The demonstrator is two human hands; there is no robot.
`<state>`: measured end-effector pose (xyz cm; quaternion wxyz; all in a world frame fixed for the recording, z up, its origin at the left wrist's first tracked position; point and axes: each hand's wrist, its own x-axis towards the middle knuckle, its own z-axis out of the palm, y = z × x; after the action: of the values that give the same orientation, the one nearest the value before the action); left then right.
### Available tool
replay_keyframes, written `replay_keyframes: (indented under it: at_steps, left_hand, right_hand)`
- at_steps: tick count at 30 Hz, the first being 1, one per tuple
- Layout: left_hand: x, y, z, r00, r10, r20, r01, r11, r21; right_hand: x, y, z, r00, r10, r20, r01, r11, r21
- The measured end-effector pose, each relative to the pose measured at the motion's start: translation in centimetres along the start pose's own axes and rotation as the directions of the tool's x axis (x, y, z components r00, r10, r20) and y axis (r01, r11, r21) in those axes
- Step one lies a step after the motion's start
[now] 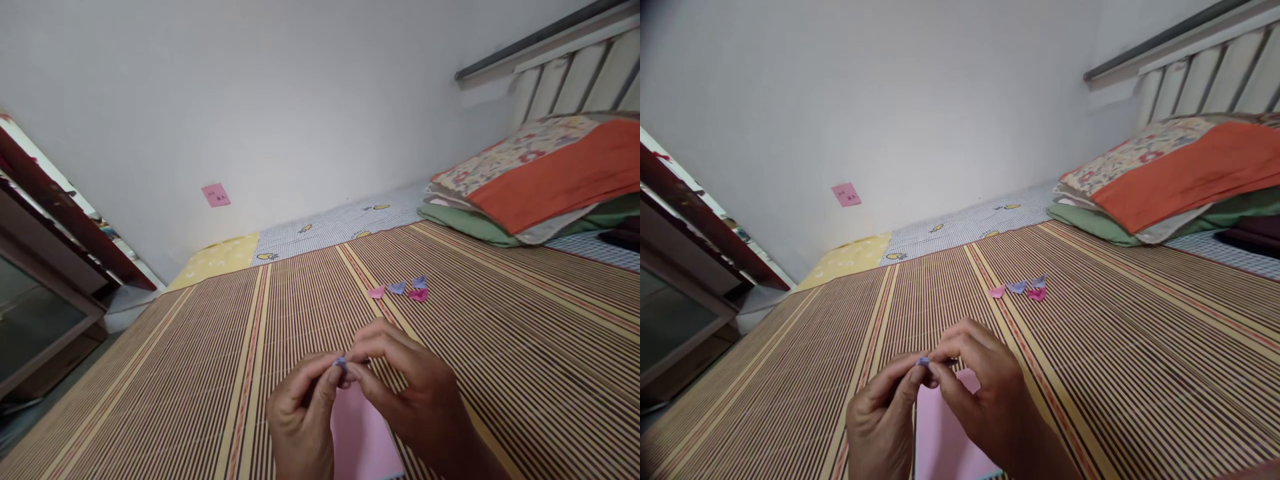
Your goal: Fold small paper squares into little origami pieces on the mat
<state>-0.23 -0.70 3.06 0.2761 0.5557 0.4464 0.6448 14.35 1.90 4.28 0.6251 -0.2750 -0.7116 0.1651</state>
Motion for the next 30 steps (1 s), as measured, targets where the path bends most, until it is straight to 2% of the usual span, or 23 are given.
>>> replay_keyframes:
  at_steps: [8,14,19,22,25,27,30]
  left_hand:
    - [0.1,0.4,-0.3,0.993,-0.013,0.117,0.011,1.000,0.013]
    - [0.2,0.8,-0.6,0.984,-0.048,0.173,0.038,0.997,0.061]
    - [0.1,0.6,-0.7,0.978,-0.109,0.175,0.095,0.992,0.084]
    - [0.1,0.1,-0.5,0.964,-0.218,0.152,0.221,0.975,-0.001]
    - [0.3,-0.4,-0.2,0.934,-0.321,0.159,0.342,0.931,-0.130]
    - [0.4,-0.7,0.0,0.918,-0.360,0.165,0.388,0.903,-0.183]
    - [0.4,-1.0,0.1,0.917,-0.375,0.134,0.396,0.894,-0.210]
  right_hand:
    - [-0.1,0.0,-0.4,0.982,0.163,0.100,-0.173,0.979,0.104]
    - [-0.2,0.4,-0.4,0.970,0.188,0.152,-0.204,0.974,0.099]
    - [-0.3,0.4,0.0,0.960,0.217,0.176,-0.231,0.971,0.060]
    - [-0.2,0.3,0.2,0.934,0.307,0.183,-0.327,0.941,0.091]
    - [-0.1,0.5,0.4,0.873,0.445,0.200,-0.475,0.869,0.140]
    - [-0.1,0.8,0.4,0.840,0.506,0.198,-0.538,0.825,0.176]
    - [-0.2,1.3,0.6,0.825,0.536,0.178,-0.565,0.791,0.236]
